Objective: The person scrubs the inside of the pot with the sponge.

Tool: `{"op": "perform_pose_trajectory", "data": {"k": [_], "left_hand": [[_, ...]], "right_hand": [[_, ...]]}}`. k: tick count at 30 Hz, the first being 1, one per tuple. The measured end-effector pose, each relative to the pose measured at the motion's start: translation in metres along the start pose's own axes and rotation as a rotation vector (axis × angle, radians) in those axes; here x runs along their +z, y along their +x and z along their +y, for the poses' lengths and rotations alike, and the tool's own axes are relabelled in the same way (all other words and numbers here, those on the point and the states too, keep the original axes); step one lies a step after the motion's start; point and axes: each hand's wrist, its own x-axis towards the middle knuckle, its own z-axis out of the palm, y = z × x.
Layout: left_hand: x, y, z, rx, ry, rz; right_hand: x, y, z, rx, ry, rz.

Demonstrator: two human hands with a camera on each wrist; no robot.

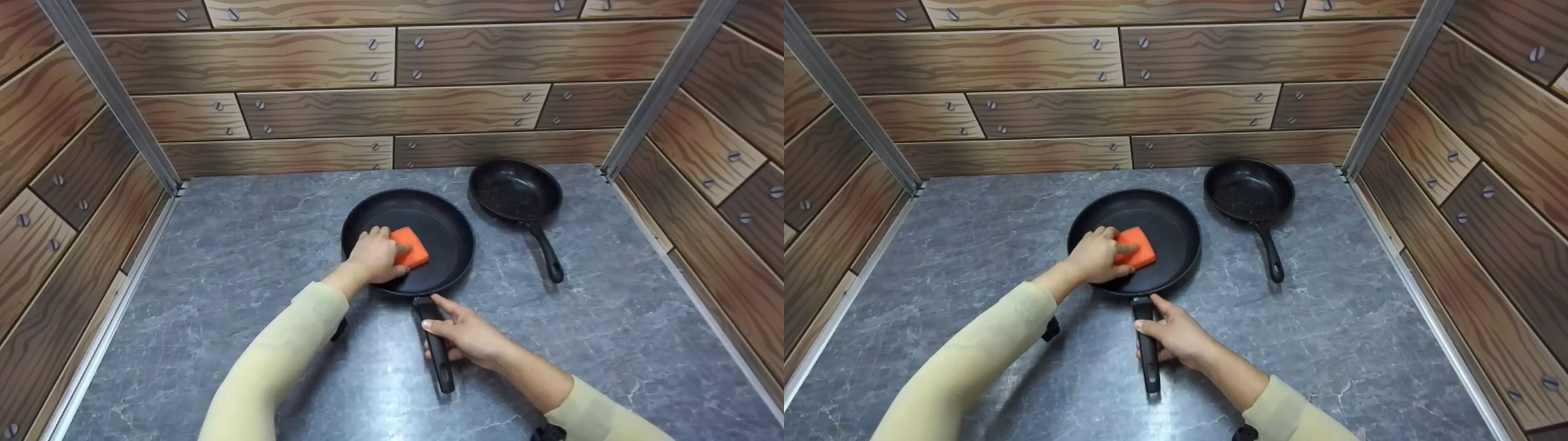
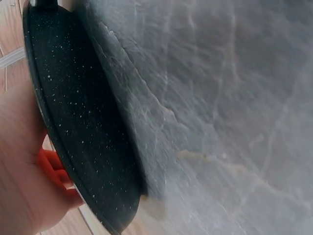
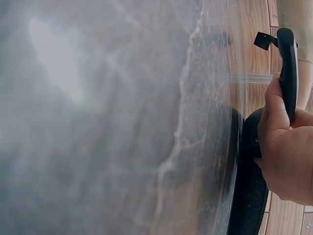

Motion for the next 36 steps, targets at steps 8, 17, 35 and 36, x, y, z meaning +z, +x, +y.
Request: {"op": "perform_pose_trajectory", "data": {"k": [8, 17, 35, 36], "left_hand": [[0.000, 0.002, 0.004, -0.009, -0.043, 0.036], [-0.017, -0.011, -0.006, -0.009, -0.058, 0.157], [-0.041, -0.089, -0.070, -0.142, -0.226, 0.304], [-0.041, -0.094, -0.073, -0.156, -0.234, 0.313]], "right_hand": [[0.002, 0.001, -0.001, 0.007, 0.001, -0.010], [0.004, 0.002, 0.000, -0.015, 0.008, -0.024], [0.000, 0.000, 0.001, -0.006, 0.018, -0.008], [0.000, 0.000, 0.002, -0.005, 0.019, -0.008]]}}
